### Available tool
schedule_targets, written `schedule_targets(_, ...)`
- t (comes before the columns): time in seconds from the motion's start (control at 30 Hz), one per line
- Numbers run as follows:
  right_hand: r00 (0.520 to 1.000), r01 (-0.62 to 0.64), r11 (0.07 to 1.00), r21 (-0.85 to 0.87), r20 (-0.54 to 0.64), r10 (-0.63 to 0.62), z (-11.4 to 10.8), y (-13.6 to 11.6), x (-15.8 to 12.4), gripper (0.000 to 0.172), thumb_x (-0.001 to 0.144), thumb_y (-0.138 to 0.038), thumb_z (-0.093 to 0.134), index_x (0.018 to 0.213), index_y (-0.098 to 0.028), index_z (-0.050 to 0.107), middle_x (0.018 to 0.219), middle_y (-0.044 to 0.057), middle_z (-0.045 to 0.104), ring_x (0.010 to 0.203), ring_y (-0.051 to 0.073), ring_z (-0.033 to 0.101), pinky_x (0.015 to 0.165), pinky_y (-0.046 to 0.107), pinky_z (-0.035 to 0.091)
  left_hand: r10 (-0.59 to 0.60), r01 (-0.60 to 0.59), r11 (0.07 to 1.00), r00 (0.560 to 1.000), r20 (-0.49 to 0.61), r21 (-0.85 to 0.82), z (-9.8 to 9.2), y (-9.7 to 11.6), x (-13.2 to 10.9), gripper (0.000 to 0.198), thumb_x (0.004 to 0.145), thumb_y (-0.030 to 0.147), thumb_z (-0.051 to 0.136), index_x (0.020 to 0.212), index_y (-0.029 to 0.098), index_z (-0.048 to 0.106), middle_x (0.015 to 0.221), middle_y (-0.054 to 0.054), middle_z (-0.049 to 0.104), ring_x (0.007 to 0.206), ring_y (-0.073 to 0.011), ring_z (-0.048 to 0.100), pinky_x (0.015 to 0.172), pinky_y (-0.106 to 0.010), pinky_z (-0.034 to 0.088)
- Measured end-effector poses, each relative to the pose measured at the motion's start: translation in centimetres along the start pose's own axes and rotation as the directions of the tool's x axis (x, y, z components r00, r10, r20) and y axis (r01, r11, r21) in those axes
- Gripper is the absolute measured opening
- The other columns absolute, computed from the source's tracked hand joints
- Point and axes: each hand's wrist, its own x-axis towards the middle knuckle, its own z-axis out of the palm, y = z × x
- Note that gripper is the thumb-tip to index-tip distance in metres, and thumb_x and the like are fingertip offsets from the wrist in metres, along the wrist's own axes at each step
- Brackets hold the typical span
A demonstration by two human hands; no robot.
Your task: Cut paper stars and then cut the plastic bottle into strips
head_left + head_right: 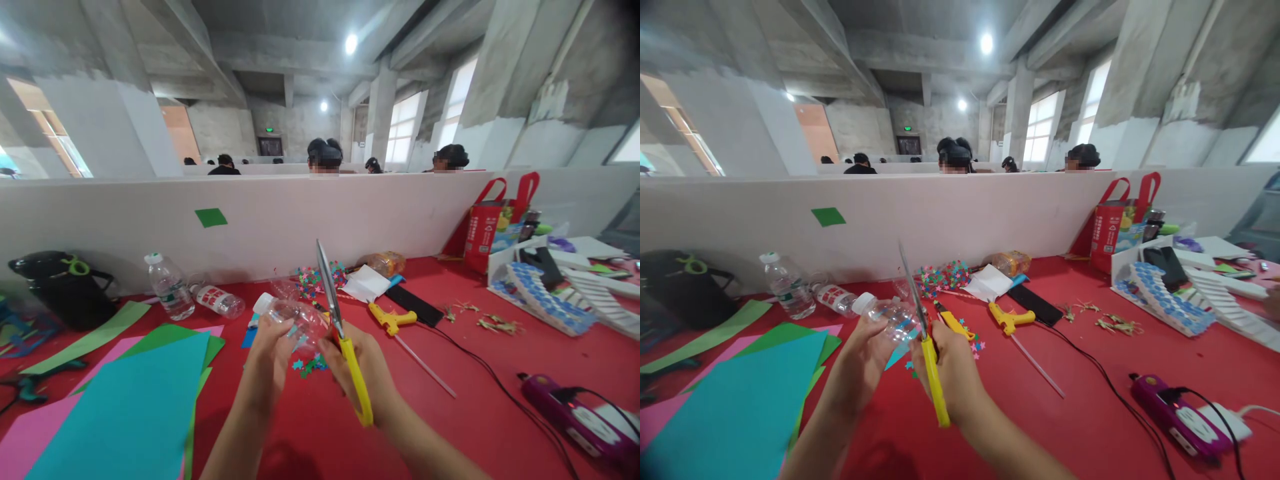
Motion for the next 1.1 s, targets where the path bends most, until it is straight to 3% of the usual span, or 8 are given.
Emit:
schedule_targets(0.1,0.999,0.033,0.995,-0.089,0.012,-0.032,-0.1,0.1,-0.1,0.019,0.086,-0.027,0.046,0.069,-0.023,0.039,0.053,-0.006,0.039,0.046,0.01,0.037,0.044,0.02,0.027,-0.005,0.006,1.0,0.999,-0.042,0.003,0.1,-0.4,0.1,0.034,0.069,0.023,0.071,0.101,0.022,0.062,0.099,-0.001,0.068,0.103,-0.021,0.064,0.093,-0.035,0.048)
schedule_targets(0.27,0.997,0.072,0.974,-0.217,0.046,-0.064,0.3,1.1,-0.1,0.016,0.073,-0.015,0.051,0.066,-0.023,0.038,0.057,-0.005,0.041,0.052,0.011,0.033,0.048,0.023,0.022,0.004,-0.001,0.999,0.996,-0.084,0.038,0.4,-0.9,0.2,0.048,0.06,0.015,0.072,0.106,0.022,0.061,0.098,-0.001,0.069,0.1,-0.0207,0.064,0.091,-0.033,0.049)
schedule_targets(0.43,0.992,0.104,0.942,-0.319,0.096,-0.078,1.0,1.5,-0.6,0.02,0.072,-0.017,0.056,0.067,-0.023,0.038,0.054,-0.007,0.035,0.05,0.011,0.029,0.049,0.026,0.016,0.008,-0.002,0.995,0.999,-0.052,0.104,0.9,-1.3,0.1,0.036,0.067,0.02,0.073,0.101,0.021,0.061,0.089,-0.002,0.07,0.088,-0.0214,0.069,0.073,-0.029,0.054)
schedule_targets(0.53,0.989,0.129,0.917,-0.377,0.114,-0.092,1.2,1.8,-0.9,0.02,0.072,-0.019,0.059,0.067,-0.023,0.04,0.052,-0.008,0.036,0.049,0.011,0.029,0.049,0.026,0.016,-0.001,0.013,0.991,0.996,-0.094,0.136,1.3,-1.3,0.2,0.033,0.066,0.025,0.077,0.094,0.02,0.06,0.083,-0.002,0.07,0.084,-0.0219,0.07,0.07,-0.03,0.055)
schedule_targets(0.63,0.989,0.112,0.959,-0.26,0.121,-0.082,0.6,2.2,-1.1,0.028,0.077,-0.027,0.065,0.068,-0.022,0.04,0.057,-0.007,0.039,0.051,0.01,0.03,0.049,0.024,0.02,0.018,-0.004,0.997,0.986,-0.165,0.08,1.1,-0.9,0.5,0.034,0.058,0.025,0.082,0.083,0.019,0.059,0.076,0.001,0.07,0.08,-0.021,0.071,0.071,-0.031,0.056)
schedule_targets(0.77,0.978,0.103,0.987,-0.121,0.196,-0.078,-1.7,2.1,-1.2,0.035,0.082,-0.045,0.068,0.07,-0.021,0.045,0.063,-0.006,0.041,0.057,0.012,0.033,0.051,0.023,0.026,0.054,-0.066,0.997,0.973,-0.225,-0.042,-0.6,0.5,1.3,0.025,0.063,0.021,0.079,0.081,0.018,0.061,0.08,-0.001,0.073,0.082,-0.0187,0.071,0.076,-0.032,0.057)
schedule_targets(0.93,0.924,0.106,0.986,-0.132,0.379,-0.049,-4.5,0.7,-1.2,0.048,0.08,-0.066,0.064,0.093,-0.02,0.058,0.068,-0.003,0.048,0.059,0.014,0.038,0.051,0.023,0.03,0.032,-0.067,0.99,0.962,-0.271,-0.12,-2.8,2.4,1.9,0.01,0.07,0.015,0.071,0.077,0.016,0.064,0.081,-0.004,0.075,0.081,-0.0198,0.073,0.073,-0.031,0.059)
schedule_targets(1.1,0.836,0.097,0.957,-0.273,0.544,0.071,-5.3,0.7,-2.1,0.055,0.084,-0.073,0.05,0.086,-0.019,0.059,0.075,0.002,0.055,0.065,0.016,0.044,0.055,0.025,0.035,0.061,-0.113,0.981,0.951,-0.303,-0.156,-3.6,3.3,2.0,0.01,0.073,0.012,0.068,0.082,0.014,0.066,0.081,-0.006,0.075,0.08,-0.0198,0.073,0.072,-0.031,0.059)
